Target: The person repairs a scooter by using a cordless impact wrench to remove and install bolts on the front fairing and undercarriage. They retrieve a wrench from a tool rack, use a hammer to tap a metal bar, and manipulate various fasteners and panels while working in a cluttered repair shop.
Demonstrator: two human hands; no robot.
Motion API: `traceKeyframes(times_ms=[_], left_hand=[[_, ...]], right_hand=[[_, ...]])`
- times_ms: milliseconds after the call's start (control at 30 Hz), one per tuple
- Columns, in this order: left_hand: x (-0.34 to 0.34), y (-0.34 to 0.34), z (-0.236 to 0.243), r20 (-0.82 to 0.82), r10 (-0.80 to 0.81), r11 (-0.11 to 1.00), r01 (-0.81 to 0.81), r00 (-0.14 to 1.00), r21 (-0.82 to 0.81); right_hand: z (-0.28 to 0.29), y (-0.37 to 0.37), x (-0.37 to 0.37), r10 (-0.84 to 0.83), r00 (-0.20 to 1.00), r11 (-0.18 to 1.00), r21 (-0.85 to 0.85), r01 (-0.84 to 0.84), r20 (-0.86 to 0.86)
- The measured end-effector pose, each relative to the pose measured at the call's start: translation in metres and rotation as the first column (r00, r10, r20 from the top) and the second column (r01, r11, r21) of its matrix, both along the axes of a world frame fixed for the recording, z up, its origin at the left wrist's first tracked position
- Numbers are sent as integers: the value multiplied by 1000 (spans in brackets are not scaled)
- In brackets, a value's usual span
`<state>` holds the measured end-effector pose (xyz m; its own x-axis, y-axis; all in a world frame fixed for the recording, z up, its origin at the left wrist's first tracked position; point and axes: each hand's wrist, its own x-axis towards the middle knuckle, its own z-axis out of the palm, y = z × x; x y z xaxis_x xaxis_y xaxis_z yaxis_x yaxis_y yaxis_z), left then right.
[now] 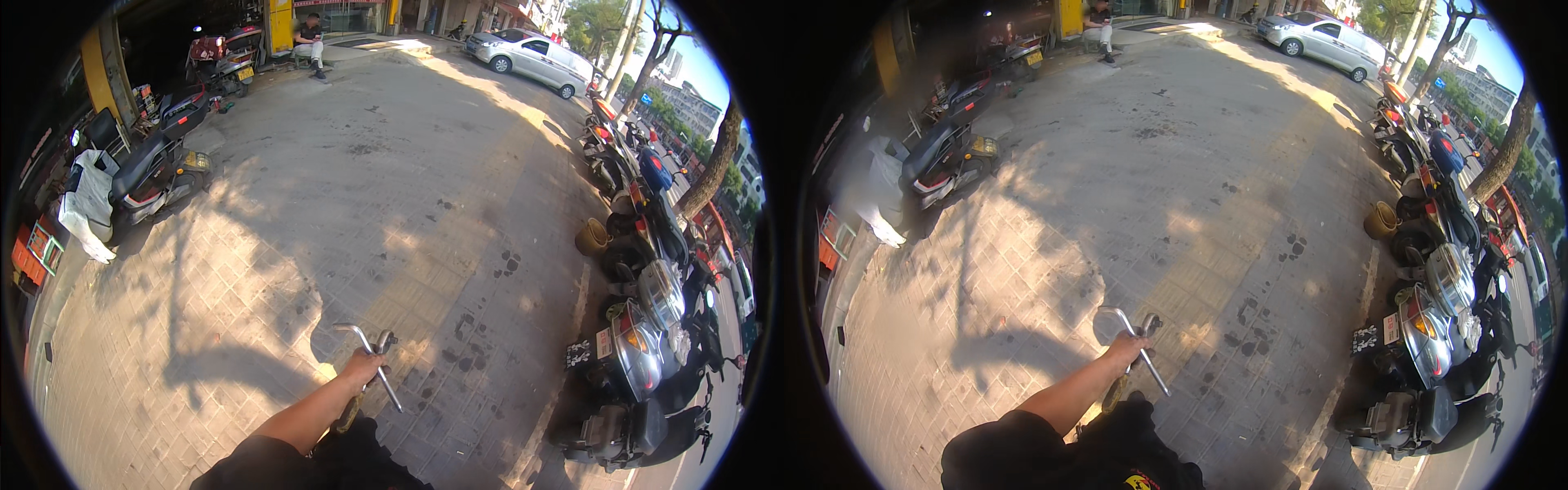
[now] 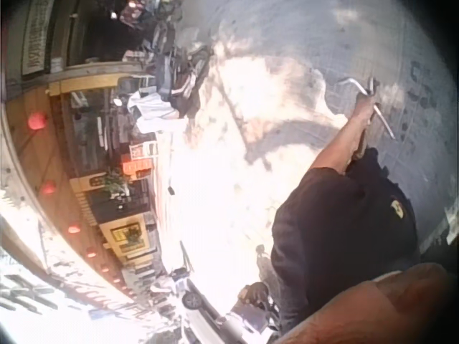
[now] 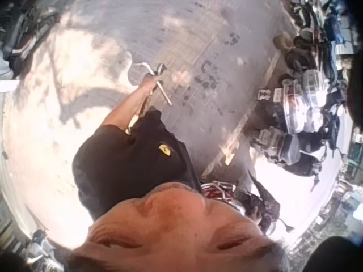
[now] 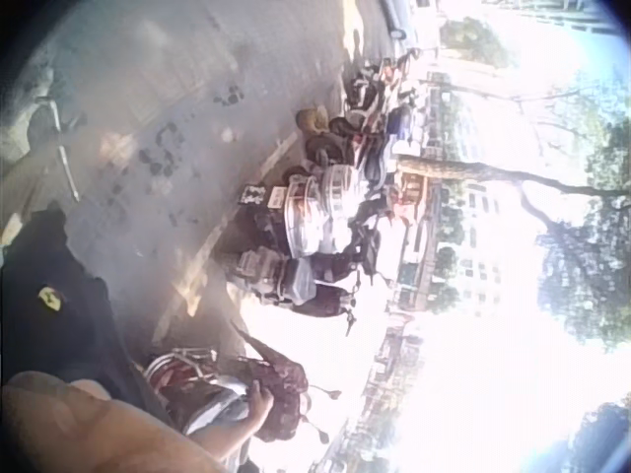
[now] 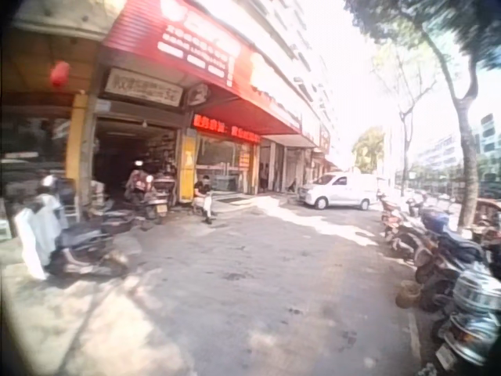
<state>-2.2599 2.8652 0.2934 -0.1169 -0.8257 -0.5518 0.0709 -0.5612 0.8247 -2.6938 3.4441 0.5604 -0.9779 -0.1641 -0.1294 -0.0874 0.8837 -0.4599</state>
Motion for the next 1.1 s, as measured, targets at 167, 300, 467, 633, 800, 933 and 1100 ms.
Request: traceKeyframes(times_ms=[167,300,467,633,800,933,1100], left_hand=[[-6,-73,41,-100,-62,995,53,993,-86],[18,-139,46,-57,-90,995,87,994,-55],[87,-218,23,-19,208,977,-209,978,-35],[163,-279,28,157,538,838,-545,828,7],[194,-335,54,-6,838,545,-836,545,61],[213,-417,38,-31,910,415,-909,414,39],[239,-569,11,-78,913,403,-915,401,18]], right_hand=[[-128,-132,-18,-42,896,999,11,42,442],[-187,-261,-7,111,759,994,-56,-98,642],[-268,-469,-48,371,654,892,-55,-449,660],[-350,-814,-28,889,304,268,151,-952,342],[-325,-1132,195,908,-415,-362,-383,-850,64],[-279,-1232,394,536,-834,-735,-412,-539,136],[-259,-1278,528,402,-891,-734,-508,-451,210]])
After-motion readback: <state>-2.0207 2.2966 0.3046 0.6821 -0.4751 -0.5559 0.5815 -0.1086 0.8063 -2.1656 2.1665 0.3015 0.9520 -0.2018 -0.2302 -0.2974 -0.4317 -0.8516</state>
